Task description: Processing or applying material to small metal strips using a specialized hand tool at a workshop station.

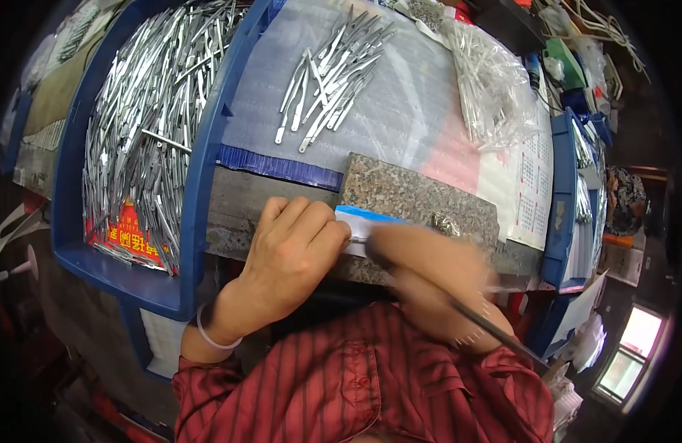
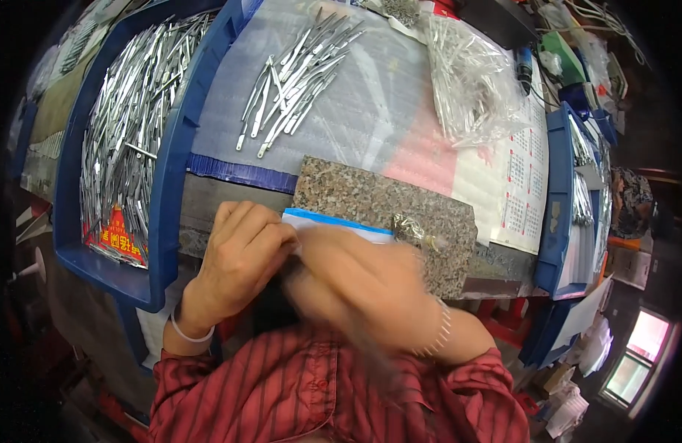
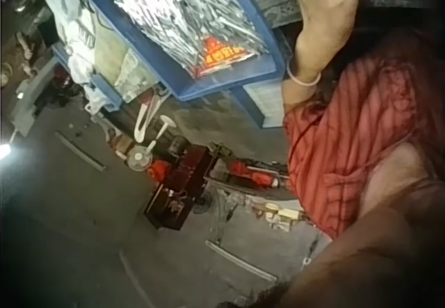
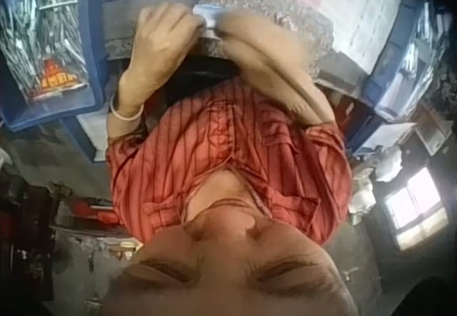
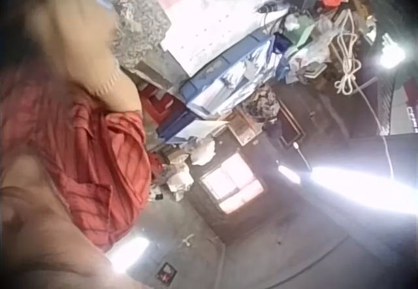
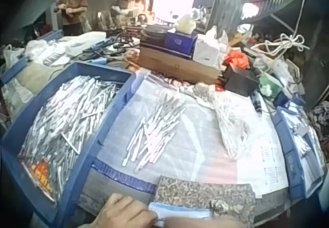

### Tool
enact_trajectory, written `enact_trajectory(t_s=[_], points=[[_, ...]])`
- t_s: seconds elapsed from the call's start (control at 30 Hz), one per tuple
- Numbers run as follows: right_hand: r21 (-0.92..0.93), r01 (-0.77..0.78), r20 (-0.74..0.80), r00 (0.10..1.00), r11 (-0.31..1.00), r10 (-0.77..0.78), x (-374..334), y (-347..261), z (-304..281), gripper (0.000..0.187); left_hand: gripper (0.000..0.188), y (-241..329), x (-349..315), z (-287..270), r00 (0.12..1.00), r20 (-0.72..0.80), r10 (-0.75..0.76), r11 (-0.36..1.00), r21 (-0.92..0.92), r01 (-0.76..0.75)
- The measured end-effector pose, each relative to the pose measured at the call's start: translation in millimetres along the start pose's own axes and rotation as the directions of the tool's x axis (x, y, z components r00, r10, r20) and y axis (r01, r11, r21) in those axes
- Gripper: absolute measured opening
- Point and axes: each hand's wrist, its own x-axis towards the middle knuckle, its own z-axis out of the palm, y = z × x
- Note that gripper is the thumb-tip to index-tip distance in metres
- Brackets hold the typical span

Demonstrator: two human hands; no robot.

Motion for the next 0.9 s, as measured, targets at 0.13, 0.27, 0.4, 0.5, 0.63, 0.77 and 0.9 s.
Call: enact_trajectory(t_s=[0.13,0.27,0.4,0.5,0.63,0.77,0.9], points=[[0.194,-0.048,-0.077,0.995,0.980,0.064,6,15,24,0.019,0.011,-2,8,-3,0.999,0.043,-0.026,0.999,-0.047,0.028],[0.314,-0.183,-0.095,0.970,0.932,0.222,-20,12,-15,0.017,0.014,1,6,-2,0.998,0.047,-0.028,0.998,-0.051,0.030],[0.096,-0.013,-0.304,0.952,0.995,0.042,-48,23,-23,0.021,0.016,6,6,-1,0.999,0.033,-0.008,0.999,-0.049,0.009],[0.238,-0.323,-0.041,0.939,0.916,0.341,-43,28,-17,0.021,0.018,5,8,1,1.000,0.021,-0.003,1.000,0.007,0.003],[0.302,-0.277,-0.211,0.914,0.912,0.348,-69,25,-33,0.037,0.019,18,-5,-13,0.999,-0.025,-0.026,0.992,0.124,0.029],[0.575,-0.192,-0.255,0.882,0.795,0.397,-83,9,-33,0.047,0.024,41,-19,-27,0.995,-0.061,-0.077,0.988,0.127,0.084],[0.805,-0.302,0.000,0.860,0.510,0.510,-91,4,-15,0.027,0.027,62,-28,-28,0.993,-0.086,-0.080,0.995,0.050,0.084]])
